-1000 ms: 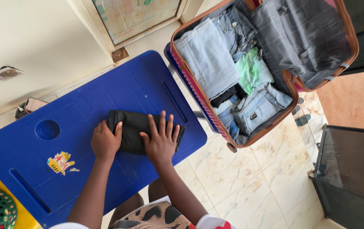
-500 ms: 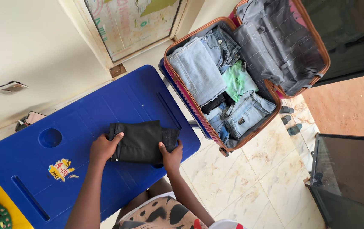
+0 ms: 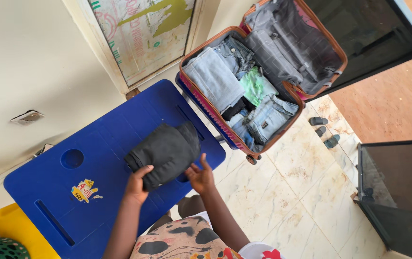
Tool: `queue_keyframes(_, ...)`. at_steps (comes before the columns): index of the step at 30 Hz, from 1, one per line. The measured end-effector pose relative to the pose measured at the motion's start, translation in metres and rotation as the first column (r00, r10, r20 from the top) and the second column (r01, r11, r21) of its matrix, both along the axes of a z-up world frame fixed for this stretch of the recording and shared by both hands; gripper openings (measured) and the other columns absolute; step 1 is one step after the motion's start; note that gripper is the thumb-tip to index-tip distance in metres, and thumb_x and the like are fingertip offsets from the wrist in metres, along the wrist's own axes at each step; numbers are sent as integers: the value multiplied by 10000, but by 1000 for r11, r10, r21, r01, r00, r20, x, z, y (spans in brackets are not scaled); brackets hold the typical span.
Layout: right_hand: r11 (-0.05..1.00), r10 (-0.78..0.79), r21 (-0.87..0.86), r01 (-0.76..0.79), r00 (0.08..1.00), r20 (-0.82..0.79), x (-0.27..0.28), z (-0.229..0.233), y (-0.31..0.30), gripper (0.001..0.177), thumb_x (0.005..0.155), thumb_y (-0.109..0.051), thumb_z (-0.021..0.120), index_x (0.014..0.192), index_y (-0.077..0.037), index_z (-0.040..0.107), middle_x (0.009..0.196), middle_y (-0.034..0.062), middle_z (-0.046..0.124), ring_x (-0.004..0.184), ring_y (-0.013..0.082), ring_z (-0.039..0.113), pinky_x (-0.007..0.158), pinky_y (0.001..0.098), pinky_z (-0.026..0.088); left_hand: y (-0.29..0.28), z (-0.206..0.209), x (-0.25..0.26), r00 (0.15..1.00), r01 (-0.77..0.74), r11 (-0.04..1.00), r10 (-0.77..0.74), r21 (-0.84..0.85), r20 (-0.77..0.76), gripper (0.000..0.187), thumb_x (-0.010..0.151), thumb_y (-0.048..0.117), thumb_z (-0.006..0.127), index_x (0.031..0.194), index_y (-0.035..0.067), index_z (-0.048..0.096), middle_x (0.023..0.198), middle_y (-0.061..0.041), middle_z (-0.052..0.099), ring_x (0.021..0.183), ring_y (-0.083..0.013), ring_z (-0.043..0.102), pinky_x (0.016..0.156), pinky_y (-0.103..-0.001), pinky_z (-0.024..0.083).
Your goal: The person takes clothing items from a laundry basket, folds them on a small blue table, and places them into an open suitcase.
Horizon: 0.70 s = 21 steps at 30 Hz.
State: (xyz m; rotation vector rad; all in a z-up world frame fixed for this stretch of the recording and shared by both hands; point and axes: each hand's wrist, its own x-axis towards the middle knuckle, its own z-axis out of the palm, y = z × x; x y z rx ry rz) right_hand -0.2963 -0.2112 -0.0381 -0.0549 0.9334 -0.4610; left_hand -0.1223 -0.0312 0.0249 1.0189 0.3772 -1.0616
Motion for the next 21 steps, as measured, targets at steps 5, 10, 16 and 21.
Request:
queue_keyframes(5, 995, 78, 46, -92, 969, 236, 20, 79, 30, 671, 841, -447, 735, 1381, -94, 555, 1329, 109, 667, 1228, 308, 635, 1083, 491, 464, -28, 32, -36, 997, -46, 995, 51, -90, 55, 613, 771, 68, 740, 1361, 33, 574, 1222, -115, 669, 1081, -249, 676, 885, -398, 582)
queue_keyframes(10, 994, 84, 48, -97, 972, 222, 21, 117, -12, 594, 870, -252, 748, 1365, 9, 549, 1338, 187, 649, 1257, 365, 604, 1149, 530, 411, -49, 55, -53, 982, 90, 985, -64, -145, 175, 694, 753, 73, 789, 1406, 44, 557, 1268, -80, 639, 1189, -239, 596, 982, -422, 491)
queue_keyframes(16, 968, 223, -155, -198, 959, 172, -22, 141, -107, 559, 812, -158, 718, 1333, -28, 564, 1306, 156, 666, 1219, 328, 639, 1112, 497, 475, -97, 56, -79, 986, 163, 822, -152, -546, 65, 968, 692, 582, 782, 1457, 73, 478, 1459, -68, 599, 1307, -235, 587, 1057, -436, 485)
queue_keyframes(21, 894, 409, -206, -398, 913, 8, -68, 136, -208, 560, 767, -208, 681, 1265, 34, 598, 1152, 197, 710, 1025, 353, 702, 976, 486, 563, -158, 22, -103, 970, 202, 690, -238, -695, 46, 1063, 964, 771, 579, 1577, -82, 419, 1476, -222, 551, 1261, -312, 565, 1018, -456, 473)
